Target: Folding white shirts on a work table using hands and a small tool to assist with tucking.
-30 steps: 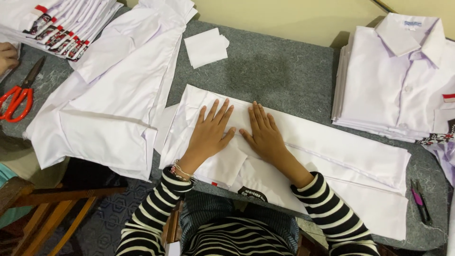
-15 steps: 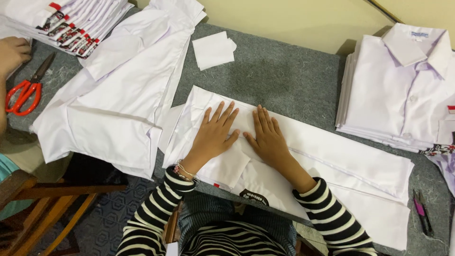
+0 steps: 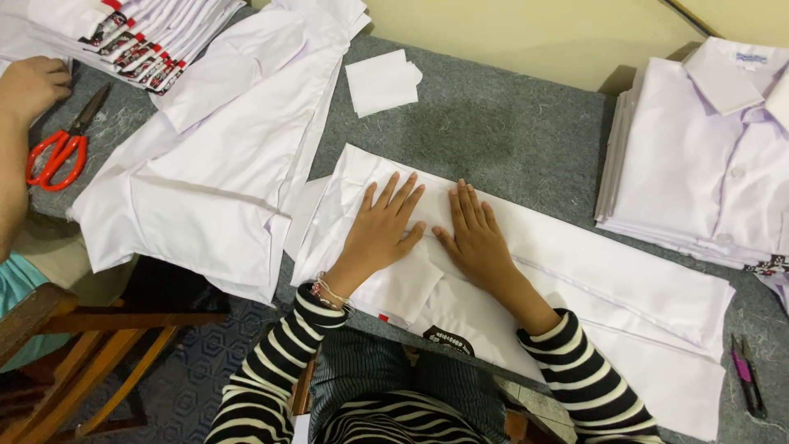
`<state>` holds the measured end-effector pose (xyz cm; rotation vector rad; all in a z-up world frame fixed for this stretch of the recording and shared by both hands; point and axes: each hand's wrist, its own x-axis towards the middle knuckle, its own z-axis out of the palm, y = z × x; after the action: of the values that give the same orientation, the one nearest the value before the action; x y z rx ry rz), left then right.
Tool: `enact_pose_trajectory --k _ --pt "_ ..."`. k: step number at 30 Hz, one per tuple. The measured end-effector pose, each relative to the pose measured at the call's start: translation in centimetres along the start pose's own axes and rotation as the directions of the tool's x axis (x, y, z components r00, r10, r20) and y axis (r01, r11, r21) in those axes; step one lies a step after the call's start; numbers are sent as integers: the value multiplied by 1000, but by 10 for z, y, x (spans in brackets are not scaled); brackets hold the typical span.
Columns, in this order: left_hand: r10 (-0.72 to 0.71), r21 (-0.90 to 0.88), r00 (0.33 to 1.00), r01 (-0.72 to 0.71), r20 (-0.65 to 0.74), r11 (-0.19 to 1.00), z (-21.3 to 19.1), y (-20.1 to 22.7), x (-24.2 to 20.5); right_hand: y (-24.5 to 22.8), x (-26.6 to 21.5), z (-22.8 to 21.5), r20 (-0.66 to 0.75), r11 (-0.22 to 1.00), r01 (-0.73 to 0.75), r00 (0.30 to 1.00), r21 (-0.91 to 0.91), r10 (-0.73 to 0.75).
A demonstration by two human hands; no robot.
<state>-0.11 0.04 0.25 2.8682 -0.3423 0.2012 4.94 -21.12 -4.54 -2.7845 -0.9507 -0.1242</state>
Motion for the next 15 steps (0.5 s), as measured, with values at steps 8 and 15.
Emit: enact_pose_trajectory --k 8,15 --pt "-27 -11 999 27 39 1000 3 -1 1 -4 -2 -8 23 1000 -6 1000 24 6" --pt "-32 -14 999 32 4 999 6 -3 0 -2 1 -27 178 999 -19 984 33 12"
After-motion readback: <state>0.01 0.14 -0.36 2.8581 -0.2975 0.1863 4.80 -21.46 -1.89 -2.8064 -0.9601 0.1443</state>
